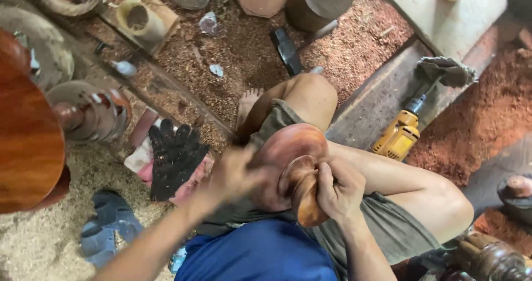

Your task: Sanding and finishing a wooden bowl using a power drill with a sanding attachment and hand sanding.

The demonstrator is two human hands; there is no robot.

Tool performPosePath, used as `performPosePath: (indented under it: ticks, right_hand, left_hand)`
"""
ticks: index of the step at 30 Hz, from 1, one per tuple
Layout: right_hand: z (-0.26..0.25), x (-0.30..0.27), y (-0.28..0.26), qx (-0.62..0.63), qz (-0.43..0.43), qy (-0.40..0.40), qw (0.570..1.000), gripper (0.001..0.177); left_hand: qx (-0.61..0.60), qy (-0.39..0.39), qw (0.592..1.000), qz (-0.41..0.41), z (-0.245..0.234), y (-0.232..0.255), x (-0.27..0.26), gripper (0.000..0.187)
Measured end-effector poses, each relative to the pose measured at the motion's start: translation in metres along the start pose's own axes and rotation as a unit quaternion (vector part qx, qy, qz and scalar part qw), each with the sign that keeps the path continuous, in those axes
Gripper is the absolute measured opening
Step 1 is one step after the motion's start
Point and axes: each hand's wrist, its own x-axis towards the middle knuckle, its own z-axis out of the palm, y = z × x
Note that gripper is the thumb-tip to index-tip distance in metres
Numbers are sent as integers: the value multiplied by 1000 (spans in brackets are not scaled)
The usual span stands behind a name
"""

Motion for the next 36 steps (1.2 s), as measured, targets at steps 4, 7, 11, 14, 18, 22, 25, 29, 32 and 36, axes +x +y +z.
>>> performPosePath:
  ticks: [4, 7, 11, 14, 18, 22, 25, 29, 32, 36]
  right_hand:
    - [-11, 20, -22, -7, -107, -37, 994, 6]
    - [-11, 38, -47, -2, -220, -104, 970, 4]
    - [1, 30, -38, -3, -261, -126, 957, 5]
    - [0, 17, -16, -4, -192, -90, 977, 4]
    - [-7, 20, -16, -6, -170, -64, 983, 6]
    - [-6, 20, -16, 1, -160, -82, 984, 6]
    - [-6, 18, -14, -10, -164, -74, 984, 7]
    - [0, 18, -28, -28, -171, -67, 983, 5]
    - [4, 11, -39, -67, -120, -49, 989, 4]
    - [6, 3, -52, -84, 25, 21, 996, 20]
  left_hand:
    - [159, 87, 980, 76, 2, -24, -40, 47]
    - [82, 20, 995, -54, -34, 22, 44, 44]
    - [22, -36, 994, -103, -29, 5, 60, 40]
    - [-56, -26, 997, 37, -11, -17, 9, 34]
    - [-33, -11, 998, 59, -6, -20, -24, 31]
    - [97, -137, 933, 317, -22, -50, 42, 18]
    - [2, -242, 969, -57, -20, -27, 80, 48]
    - [54, -236, 967, -81, -11, -7, 107, 59]
    - [211, -137, 963, -99, -6, 18, 86, 57]
    - [272, 114, 954, 59, 15, 10, -30, 46]
